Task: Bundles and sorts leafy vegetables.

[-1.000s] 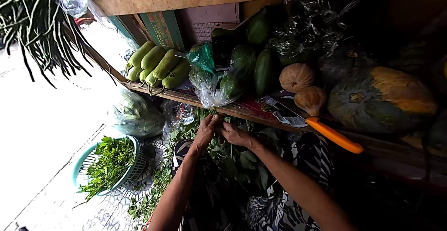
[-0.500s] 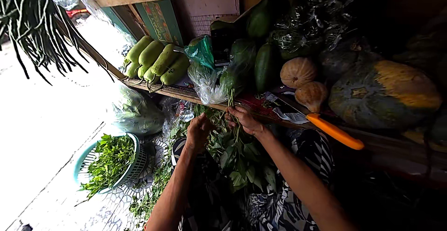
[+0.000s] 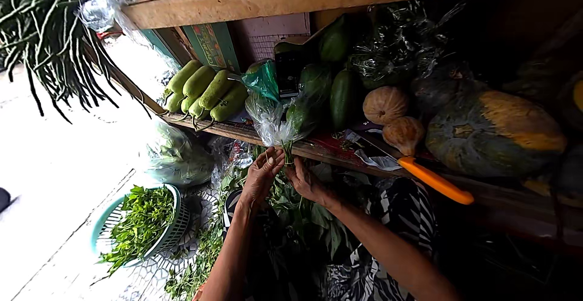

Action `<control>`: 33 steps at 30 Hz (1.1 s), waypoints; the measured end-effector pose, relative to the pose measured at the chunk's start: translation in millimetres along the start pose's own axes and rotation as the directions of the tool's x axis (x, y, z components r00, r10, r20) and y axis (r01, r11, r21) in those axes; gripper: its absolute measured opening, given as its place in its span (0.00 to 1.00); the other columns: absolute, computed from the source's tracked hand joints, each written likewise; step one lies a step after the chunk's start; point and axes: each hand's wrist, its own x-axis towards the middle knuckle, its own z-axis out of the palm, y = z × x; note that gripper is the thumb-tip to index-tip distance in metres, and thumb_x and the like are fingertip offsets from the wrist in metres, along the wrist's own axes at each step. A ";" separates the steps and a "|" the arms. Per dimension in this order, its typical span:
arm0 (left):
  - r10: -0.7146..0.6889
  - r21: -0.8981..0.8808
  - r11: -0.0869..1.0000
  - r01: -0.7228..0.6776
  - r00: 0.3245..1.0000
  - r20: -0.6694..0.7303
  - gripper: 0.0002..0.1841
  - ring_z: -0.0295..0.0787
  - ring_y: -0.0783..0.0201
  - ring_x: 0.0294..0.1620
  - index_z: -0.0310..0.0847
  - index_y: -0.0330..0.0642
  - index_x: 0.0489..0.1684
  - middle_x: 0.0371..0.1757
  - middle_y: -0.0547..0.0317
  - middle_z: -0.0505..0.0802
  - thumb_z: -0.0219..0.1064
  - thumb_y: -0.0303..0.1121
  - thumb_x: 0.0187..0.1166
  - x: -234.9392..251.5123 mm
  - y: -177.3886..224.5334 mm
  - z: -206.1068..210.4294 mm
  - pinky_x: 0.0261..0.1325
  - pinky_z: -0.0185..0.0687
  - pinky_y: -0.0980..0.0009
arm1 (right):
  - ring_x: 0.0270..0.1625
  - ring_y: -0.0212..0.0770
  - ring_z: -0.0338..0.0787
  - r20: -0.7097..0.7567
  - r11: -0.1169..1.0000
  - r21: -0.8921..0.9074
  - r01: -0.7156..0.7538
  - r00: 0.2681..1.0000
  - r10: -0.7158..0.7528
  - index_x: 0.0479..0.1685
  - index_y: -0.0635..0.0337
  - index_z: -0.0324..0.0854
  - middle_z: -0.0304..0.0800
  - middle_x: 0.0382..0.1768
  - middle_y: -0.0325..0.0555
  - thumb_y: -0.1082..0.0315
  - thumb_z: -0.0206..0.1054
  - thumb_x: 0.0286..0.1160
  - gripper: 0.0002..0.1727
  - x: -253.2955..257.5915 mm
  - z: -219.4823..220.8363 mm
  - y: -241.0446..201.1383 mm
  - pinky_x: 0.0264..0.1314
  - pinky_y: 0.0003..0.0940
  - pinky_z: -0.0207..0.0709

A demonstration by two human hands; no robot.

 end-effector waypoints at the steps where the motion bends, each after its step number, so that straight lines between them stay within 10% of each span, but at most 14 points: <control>1: 0.002 0.084 0.997 -0.002 1.000 0.006 0.30 0.94 0.62 0.55 0.63 0.30 0.72 0.57 0.50 0.93 0.73 0.28 0.73 -0.3 1.4 -0.6 0.63 0.89 0.67 | 0.48 0.55 0.90 0.026 0.997 -0.079 -0.004 1.000 0.006 0.76 0.78 0.62 0.87 0.45 0.66 0.57 0.50 0.94 0.29 -3.0 -0.1 -1.9 0.59 0.48 0.81; 4: 0.014 0.411 0.911 -0.038 0.998 0.061 0.45 0.87 0.65 0.60 0.57 0.26 0.80 0.67 0.47 0.84 0.78 0.37 0.62 2.6 1.4 -8.8 0.62 0.85 0.69 | 0.54 0.67 0.90 0.176 0.954 -0.300 -0.026 0.981 0.082 0.79 0.74 0.61 0.88 0.47 0.70 0.56 0.46 0.96 0.29 -10.0 3.2 -9.8 0.63 0.59 0.78; 8: -0.031 0.833 0.543 -0.111 0.988 0.151 0.40 0.88 0.64 0.61 0.71 0.29 0.76 0.69 0.45 0.86 0.79 0.44 0.64 1.8 0.5 -12.9 0.61 0.85 0.68 | 0.58 0.70 0.89 0.273 0.894 -0.445 0.047 0.958 0.086 0.77 0.73 0.69 0.89 0.54 0.72 0.61 0.45 0.95 0.26 -17.6 19.8 -1.7 0.65 0.64 0.75; 12: 0.001 0.951 0.047 -0.306 0.952 0.307 0.18 0.86 0.45 0.58 0.95 0.43 0.49 0.51 0.51 0.97 0.75 0.46 0.70 -1.7 -6.3 -17.0 0.66 0.71 0.42 | 0.58 0.72 0.90 0.268 0.841 -0.517 0.158 0.963 -0.016 0.65 0.75 0.80 0.89 0.55 0.74 0.64 0.46 0.93 0.24 -21.2 36.2 20.3 0.62 0.66 0.77; 15: 0.161 0.804 -0.072 -0.590 0.789 0.593 0.09 0.90 0.46 0.45 0.97 0.43 0.33 0.36 0.53 0.97 0.71 0.34 0.70 -4.7 -23.2 -20.9 0.56 0.76 0.46 | 0.66 0.70 0.87 0.260 0.882 -0.468 0.059 0.963 0.073 0.67 0.77 0.79 0.87 0.61 0.74 0.66 0.49 0.90 0.23 -15.8 26.7 16.6 0.66 0.65 0.75; 18: 0.226 0.686 0.182 -0.704 0.709 0.668 0.09 0.90 0.57 0.50 0.96 0.37 0.33 0.40 0.52 0.97 0.70 0.32 0.74 -7.2 -29.8 -22.0 0.63 0.79 0.63 | 0.73 0.60 0.82 0.278 0.985 -0.119 -0.126 0.948 0.155 0.82 0.78 0.61 0.81 0.70 0.72 0.71 0.59 0.86 0.29 3.2 -6.5 14.3 0.79 0.55 0.70; 20: 0.228 0.603 0.504 -0.618 0.769 0.598 0.12 0.92 0.62 0.59 0.94 0.34 0.35 0.45 0.52 0.98 0.69 0.34 0.79 -11.2 -26.1 -19.1 0.74 0.79 0.65 | 0.49 0.46 0.88 0.201 0.958 0.124 -0.259 0.952 0.231 0.78 0.72 0.64 0.85 0.53 0.60 0.66 0.55 0.91 0.23 15.4 -21.0 15.9 0.56 0.42 0.81; 24: 0.182 0.163 0.964 -0.210 0.969 0.168 0.17 0.84 0.79 0.22 0.91 0.46 0.42 0.20 0.76 0.89 0.51 0.28 0.86 -13.0 -20.6 -1.4 0.39 0.85 0.77 | 0.25 0.28 0.81 0.206 0.735 0.611 -0.294 0.956 0.210 0.64 0.62 0.68 0.82 0.32 0.36 0.65 0.52 0.93 0.12 18.2 -30.5 15.8 0.30 0.23 0.78; 27: -0.014 -0.199 0.980 -0.018 0.987 -0.157 0.22 0.88 0.79 0.26 0.83 0.40 0.54 0.31 0.68 0.94 0.37 0.32 0.95 -5.1 -10.5 7.8 0.35 0.86 0.83 | 0.24 0.28 0.80 0.149 0.699 0.689 -0.190 0.982 0.120 0.68 0.62 0.64 0.81 0.33 0.37 0.67 0.52 0.92 0.13 13.4 -20.1 4.4 0.28 0.22 0.78; 30: -0.031 -0.216 0.976 0.000 0.989 -0.142 0.21 0.95 0.66 0.58 0.74 0.29 0.66 0.58 0.49 0.95 0.37 0.33 0.97 -1.6 -7.4 3.8 0.63 0.87 0.75 | 0.26 0.27 0.80 0.031 0.805 0.593 -0.012 0.999 -0.008 0.74 0.69 0.56 0.81 0.38 0.40 0.67 0.53 0.88 0.22 8.5 -6.4 -2.0 0.31 0.22 0.79; 33: -0.017 -0.144 0.990 0.005 0.997 -0.081 0.17 0.94 0.58 0.61 0.69 0.23 0.66 0.59 0.41 0.93 0.45 0.30 0.94 0.8 -4.3 1.4 0.69 0.85 0.68 | 0.29 0.31 0.80 -0.028 0.937 0.349 0.015 1.000 -0.005 0.75 0.76 0.56 0.79 0.43 0.50 0.67 0.50 0.90 0.24 1.7 3.1 -0.5 0.36 0.27 0.80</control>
